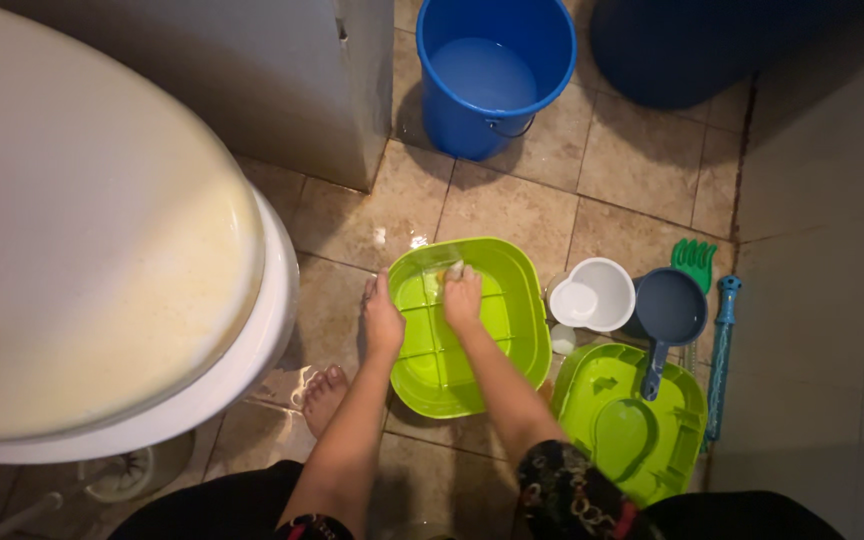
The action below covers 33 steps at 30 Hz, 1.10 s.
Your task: The person scrubs a green plastic container and its lid with a sponge, rinsing them with water from a blue bucket. They then scrub a small white bowl and a blue scoop, rinsing each item before placing them aside.
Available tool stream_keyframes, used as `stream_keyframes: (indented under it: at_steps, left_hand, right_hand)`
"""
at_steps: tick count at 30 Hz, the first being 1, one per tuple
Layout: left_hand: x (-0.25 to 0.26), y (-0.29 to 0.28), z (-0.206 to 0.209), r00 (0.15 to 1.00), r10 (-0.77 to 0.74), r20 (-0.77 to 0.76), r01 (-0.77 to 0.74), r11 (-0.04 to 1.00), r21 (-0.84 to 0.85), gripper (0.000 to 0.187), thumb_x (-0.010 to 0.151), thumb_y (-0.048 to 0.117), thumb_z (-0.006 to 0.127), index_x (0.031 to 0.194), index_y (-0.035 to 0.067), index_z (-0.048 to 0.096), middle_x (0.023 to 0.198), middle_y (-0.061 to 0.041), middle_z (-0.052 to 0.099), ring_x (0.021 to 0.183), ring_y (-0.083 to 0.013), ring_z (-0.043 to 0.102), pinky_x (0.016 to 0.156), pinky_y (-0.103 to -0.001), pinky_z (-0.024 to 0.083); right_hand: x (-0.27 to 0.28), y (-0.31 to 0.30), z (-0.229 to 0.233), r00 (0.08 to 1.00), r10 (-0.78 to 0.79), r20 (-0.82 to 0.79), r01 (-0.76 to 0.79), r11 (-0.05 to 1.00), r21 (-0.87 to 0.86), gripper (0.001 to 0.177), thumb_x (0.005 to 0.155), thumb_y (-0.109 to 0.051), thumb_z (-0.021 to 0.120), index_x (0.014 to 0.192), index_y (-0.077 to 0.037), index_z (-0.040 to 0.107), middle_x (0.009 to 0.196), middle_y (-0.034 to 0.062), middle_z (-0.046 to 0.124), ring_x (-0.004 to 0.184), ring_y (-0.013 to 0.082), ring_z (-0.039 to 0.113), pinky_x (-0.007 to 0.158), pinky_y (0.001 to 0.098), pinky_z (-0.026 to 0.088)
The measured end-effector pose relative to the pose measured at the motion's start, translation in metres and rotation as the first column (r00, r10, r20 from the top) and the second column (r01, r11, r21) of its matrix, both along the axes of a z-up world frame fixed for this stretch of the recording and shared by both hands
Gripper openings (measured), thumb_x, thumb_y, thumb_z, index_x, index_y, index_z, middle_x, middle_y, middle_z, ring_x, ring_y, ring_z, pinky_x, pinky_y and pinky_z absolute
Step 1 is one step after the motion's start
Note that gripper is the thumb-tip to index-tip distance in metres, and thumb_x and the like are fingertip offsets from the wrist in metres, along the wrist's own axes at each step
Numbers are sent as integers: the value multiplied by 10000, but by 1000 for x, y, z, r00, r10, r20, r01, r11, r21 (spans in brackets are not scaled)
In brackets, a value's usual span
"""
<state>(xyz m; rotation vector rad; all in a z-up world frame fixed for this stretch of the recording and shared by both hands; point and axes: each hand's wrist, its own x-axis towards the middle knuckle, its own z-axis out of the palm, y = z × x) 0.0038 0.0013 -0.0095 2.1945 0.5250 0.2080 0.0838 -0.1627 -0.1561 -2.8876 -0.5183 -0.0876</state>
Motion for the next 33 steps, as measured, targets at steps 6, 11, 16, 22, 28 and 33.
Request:
stream_keyframes:
  at_steps: [6, 11, 16, 22, 28, 33]
  left_hand:
    - [-7, -2, -13, 1000, 10, -3, -10, 999, 54, 621, 799, -149, 547, 1390, 38, 512, 1296, -280, 589, 1170, -484, 575, 969, -507, 483]
    - [0, -1, -11, 1000, 6, -9, -6, 998, 56, 616, 817, -153, 525, 1396, 57, 523, 1282, -256, 611, 1180, -464, 597, 988, -494, 495]
    - [-5, -1, -3, 996, -8, -85, 9, 1000, 11, 610, 817, -149, 535, 1387, 64, 509, 1317, -255, 586, 1176, -473, 584, 952, -509, 494]
    - [-1, -2, 4, 999, 2, -50, -1, 1000, 23, 681, 741, -167, 562, 1378, 63, 491, 1325, -265, 565, 1164, -483, 574, 943, -509, 495]
    - [3, 0, -2, 1000, 0, -30, 1, 999, 35, 644, 770, -163, 549, 1375, 51, 494, 1312, -280, 570, 1169, -492, 573, 951, -514, 488]
    - [0, -3, -10, 1000, -10, -18, 11, 1000, 19, 613, 795, -155, 534, 1376, 33, 486, 1311, -290, 574, 1174, -489, 577, 974, -506, 487]
  right_hand:
    - [-20, 6, 7, 985, 47, -165, 5, 954, 301, 309, 806, -65, 669, 1112, -105, 682, 1076, 241, 639, 930, 423, 600, 838, 523, 503]
    - [-10, -14, 25, 993, 67, -96, -74, 995, -70, 457, 842, -143, 679, 1260, 3, 567, 1080, 204, 648, 993, 381, 592, 789, 549, 451]
    - [-10, 6, 17, 987, -112, -118, 122, 989, 82, 498, 725, -164, 675, 1180, 6, 564, 1080, 182, 657, 1021, 370, 575, 847, 497, 448]
    - [15, 1, -4, 1000, -19, -21, 16, 992, -125, 274, 859, -66, 590, 1128, -18, 623, 1003, 158, 677, 1042, 332, 588, 893, 442, 468]
    - [6, 3, -14, 995, -90, -29, 91, 996, 12, 351, 894, -55, 554, 1236, -33, 631, 1083, 202, 655, 994, 359, 598, 883, 473, 465]
    - [-10, 18, -7, 986, -156, -63, 165, 971, 174, 343, 889, -87, 544, 1222, -56, 621, 1168, 267, 619, 1058, 434, 593, 899, 514, 448]
